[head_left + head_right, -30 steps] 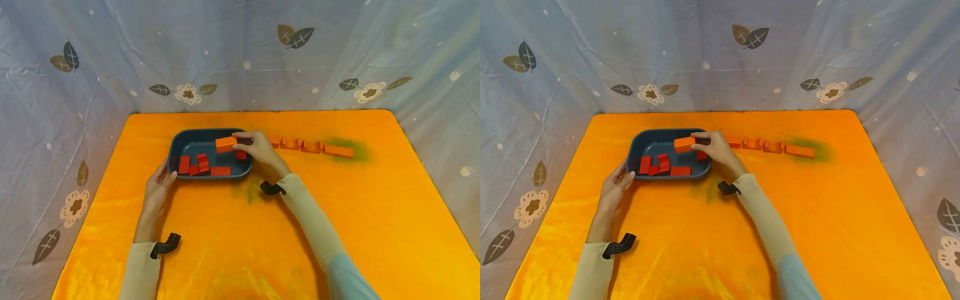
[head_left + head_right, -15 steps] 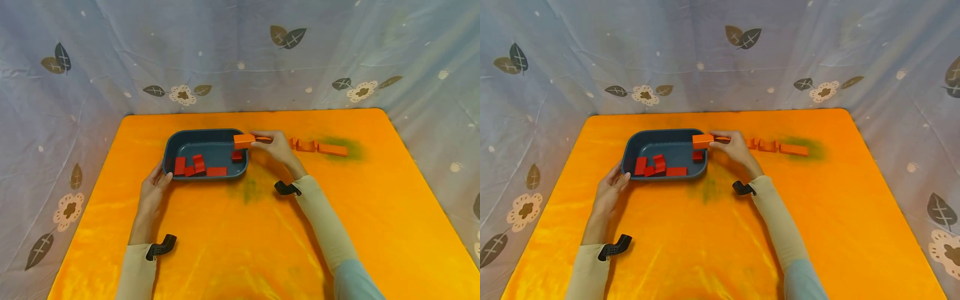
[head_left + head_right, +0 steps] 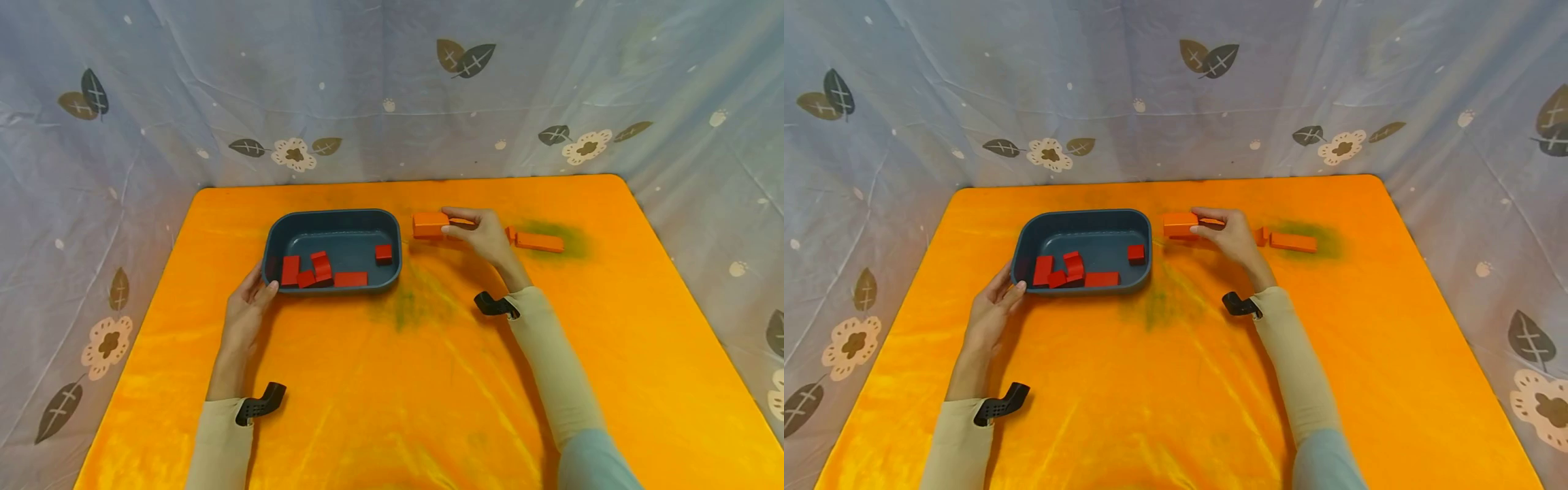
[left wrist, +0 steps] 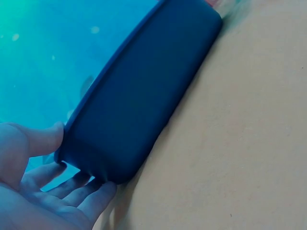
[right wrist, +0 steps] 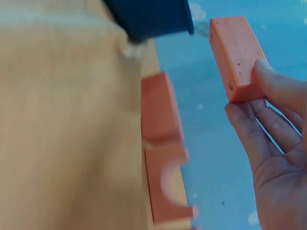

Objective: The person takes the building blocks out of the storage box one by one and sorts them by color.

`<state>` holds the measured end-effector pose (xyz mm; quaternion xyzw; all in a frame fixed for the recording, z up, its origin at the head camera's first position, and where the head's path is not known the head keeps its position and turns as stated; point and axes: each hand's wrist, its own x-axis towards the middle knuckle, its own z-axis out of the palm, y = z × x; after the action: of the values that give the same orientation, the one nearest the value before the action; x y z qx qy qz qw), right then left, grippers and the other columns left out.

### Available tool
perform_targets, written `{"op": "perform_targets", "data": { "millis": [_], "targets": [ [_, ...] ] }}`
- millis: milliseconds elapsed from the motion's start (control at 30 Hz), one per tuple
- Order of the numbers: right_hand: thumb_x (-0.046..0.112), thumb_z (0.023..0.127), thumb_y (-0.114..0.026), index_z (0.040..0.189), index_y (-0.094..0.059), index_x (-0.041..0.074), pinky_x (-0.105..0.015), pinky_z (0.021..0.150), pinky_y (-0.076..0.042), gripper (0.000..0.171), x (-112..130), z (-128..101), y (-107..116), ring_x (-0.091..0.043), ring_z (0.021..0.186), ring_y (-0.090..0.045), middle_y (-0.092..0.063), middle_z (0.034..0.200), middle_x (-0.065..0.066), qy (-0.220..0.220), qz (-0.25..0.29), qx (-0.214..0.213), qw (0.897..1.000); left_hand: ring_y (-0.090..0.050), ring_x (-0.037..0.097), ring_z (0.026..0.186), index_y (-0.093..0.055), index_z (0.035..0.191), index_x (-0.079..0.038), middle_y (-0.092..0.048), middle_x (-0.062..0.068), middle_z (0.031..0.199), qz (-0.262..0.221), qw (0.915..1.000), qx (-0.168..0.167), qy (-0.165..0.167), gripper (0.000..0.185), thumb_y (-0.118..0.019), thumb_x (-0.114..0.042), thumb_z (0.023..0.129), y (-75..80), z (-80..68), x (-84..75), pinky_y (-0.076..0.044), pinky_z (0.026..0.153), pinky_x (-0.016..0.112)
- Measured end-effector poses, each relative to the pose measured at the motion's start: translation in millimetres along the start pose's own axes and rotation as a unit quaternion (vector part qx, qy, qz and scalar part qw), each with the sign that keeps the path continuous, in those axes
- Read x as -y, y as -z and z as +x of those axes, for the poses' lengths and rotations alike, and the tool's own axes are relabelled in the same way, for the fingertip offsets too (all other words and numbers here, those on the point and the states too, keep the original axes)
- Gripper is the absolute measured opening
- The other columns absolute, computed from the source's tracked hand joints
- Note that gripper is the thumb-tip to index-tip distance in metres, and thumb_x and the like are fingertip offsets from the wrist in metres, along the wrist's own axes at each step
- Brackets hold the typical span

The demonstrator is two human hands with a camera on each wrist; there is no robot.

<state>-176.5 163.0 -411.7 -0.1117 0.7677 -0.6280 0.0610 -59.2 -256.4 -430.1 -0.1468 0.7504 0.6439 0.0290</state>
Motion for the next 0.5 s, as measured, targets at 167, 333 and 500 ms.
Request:
{"op": "perform_targets", "data": {
  "millis": [167,333,500],
  "targets": [
    [0.015,0.09,-0.072,0.133,-0.06,0.001,-0.023,0.086,-0.055,0.047,-14,-6,21,-0.009,0.099,-0.069,-0.059,0.134,-0.016,0.006,-0.026,-0.026,0.999,-0.029,0.022,0.144,-0.025,0.157,-0.019,-0.025,0.004,0.161,0.0,1.0,-0.002,0.0,0.065,-0.057,-0.022,0.1,0.6,0.1,-1.2,-0.034,0.112,0.025],
    [0.015,0.089,-0.073,0.131,-0.062,0.001,-0.021,0.083,-0.055,0.045,-20,-18,44,-0.004,0.094,-0.069,-0.06,0.132,-0.017,-0.001,-0.036,-0.052,0.998,-0.032,0.024,0.143,-0.026,0.157,-0.02,-0.027,0.005,0.16,0.0,1.0,-0.004,0.001,0.065,-0.057,-0.02,0.1,0.6,0.3,-1.7,-0.036,0.109,0.021],
    [0.016,0.089,-0.074,0.129,-0.064,0.002,-0.015,0.08,-0.054,0.044,-29,-33,71,0.003,0.096,-0.066,-0.065,0.126,-0.008,-0.01,-0.055,-0.093,0.994,-0.031,0.024,0.144,-0.025,0.157,-0.021,-0.026,0.004,0.16,0.004,1.0,-0.002,0.002,0.065,-0.057,-0.021,0.1,0.7,0.1,-1.3,-0.035,0.111,0.024]
  ]
}}
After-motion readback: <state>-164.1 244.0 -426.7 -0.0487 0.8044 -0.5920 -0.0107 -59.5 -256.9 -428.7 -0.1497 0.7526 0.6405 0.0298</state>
